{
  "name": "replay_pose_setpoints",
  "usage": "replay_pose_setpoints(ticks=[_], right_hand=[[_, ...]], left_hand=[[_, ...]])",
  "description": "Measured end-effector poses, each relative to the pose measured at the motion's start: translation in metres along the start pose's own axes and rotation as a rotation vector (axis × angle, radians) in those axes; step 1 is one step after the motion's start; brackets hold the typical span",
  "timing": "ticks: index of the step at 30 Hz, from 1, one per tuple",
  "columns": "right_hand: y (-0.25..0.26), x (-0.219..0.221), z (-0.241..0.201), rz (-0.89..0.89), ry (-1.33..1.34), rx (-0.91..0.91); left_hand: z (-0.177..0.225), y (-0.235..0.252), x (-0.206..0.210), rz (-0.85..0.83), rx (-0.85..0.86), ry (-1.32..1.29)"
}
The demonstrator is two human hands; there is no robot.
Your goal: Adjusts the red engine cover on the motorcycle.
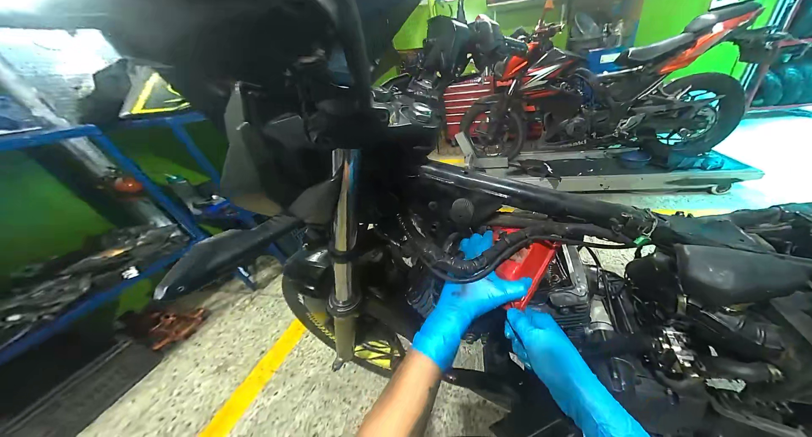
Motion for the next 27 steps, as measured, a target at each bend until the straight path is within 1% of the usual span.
replay_pose_setpoints(ticks=[2, 3, 4, 5, 6, 8, 9, 10, 12, 14, 16, 17, 19, 21, 23, 25, 27], right_hand=[[0.001, -0.002, -0.002, -0.008, -0.023, 0.014], [0.006, -0.002, -0.007, -0.021, -0.04, 0.028], [0.013, -0.001, -0.011, -0.042, -0.063, 0.045], [0.02, 0.002, -0.012, -0.068, -0.079, 0.066], [0.023, 0.005, -0.011, -0.099, -0.064, 0.06], [0.029, 0.005, -0.017, -0.132, 0.032, -0.012], [0.026, 0.007, -0.017, -0.135, 0.094, -0.035], [0.021, 0.008, -0.016, -0.118, 0.139, -0.044], [0.014, 0.01, -0.017, -0.039, 0.148, -0.007], [0.014, 0.008, -0.016, 0.032, 0.06, 0.013], [0.02, 0.004, -0.008, 0.059, -0.084, 0.017], [0.021, 0.001, -0.002, 0.063, -0.155, 0.021], [0.017, -0.002, 0.003, 0.101, -0.267, 0.042], [0.009, -0.003, 0.001, 0.112, -0.271, 0.043], [0.005, -0.002, -0.002, 0.058, -0.219, -0.006], [0.007, -0.001, -0.008, -0.018, -0.203, -0.062], [0.01, 0.0, -0.011, -0.058, -0.189, -0.072]], left_hand=[[0.006, 0.002, -0.001, 0.092, 0.087, 0.08], [0.011, 0.005, -0.005, 0.122, 0.115, 0.071], [0.023, 0.006, -0.011, 0.081, 0.042, 0.025], [0.035, 0.003, -0.016, 0.023, -0.107, -0.03], [0.036, 0.0, -0.019, -0.026, -0.221, -0.088], [-0.004, 0.015, -0.022, 0.022, 0.023, -0.138], [-0.013, 0.018, -0.02, 0.039, 0.082, -0.168], [-0.014, 0.017, -0.018, 0.053, 0.087, -0.166], [-0.006, 0.004, -0.018, 0.068, 0.018, -0.152], [0.0, -0.006, -0.018, 0.082, 0.001, -0.171], [0.0, -0.005, -0.014, 0.073, -0.006, -0.175], [-0.007, 0.005, -0.009, 0.068, -0.013, -0.141], [-0.014, 0.014, -0.004, 0.02, -0.098, 0.012], [-0.012, 0.015, 0.0, -0.014, -0.178, 0.102], [-0.009, 0.013, 0.001, -0.038, -0.209, 0.04], [-0.009, 0.013, -0.004, -0.054, -0.133, -0.131], [-0.008, 0.012, -0.01, -0.016, -0.064, -0.24]])
Point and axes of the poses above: each hand's wrist, its own y-axis towards the middle knuckle, its own x-axis out of the palm, z = x × y, the point moved 3 cm from there along y, towards the middle knuckle, and after that the axes turned 3 degrees about x, right-handed, at the moved point
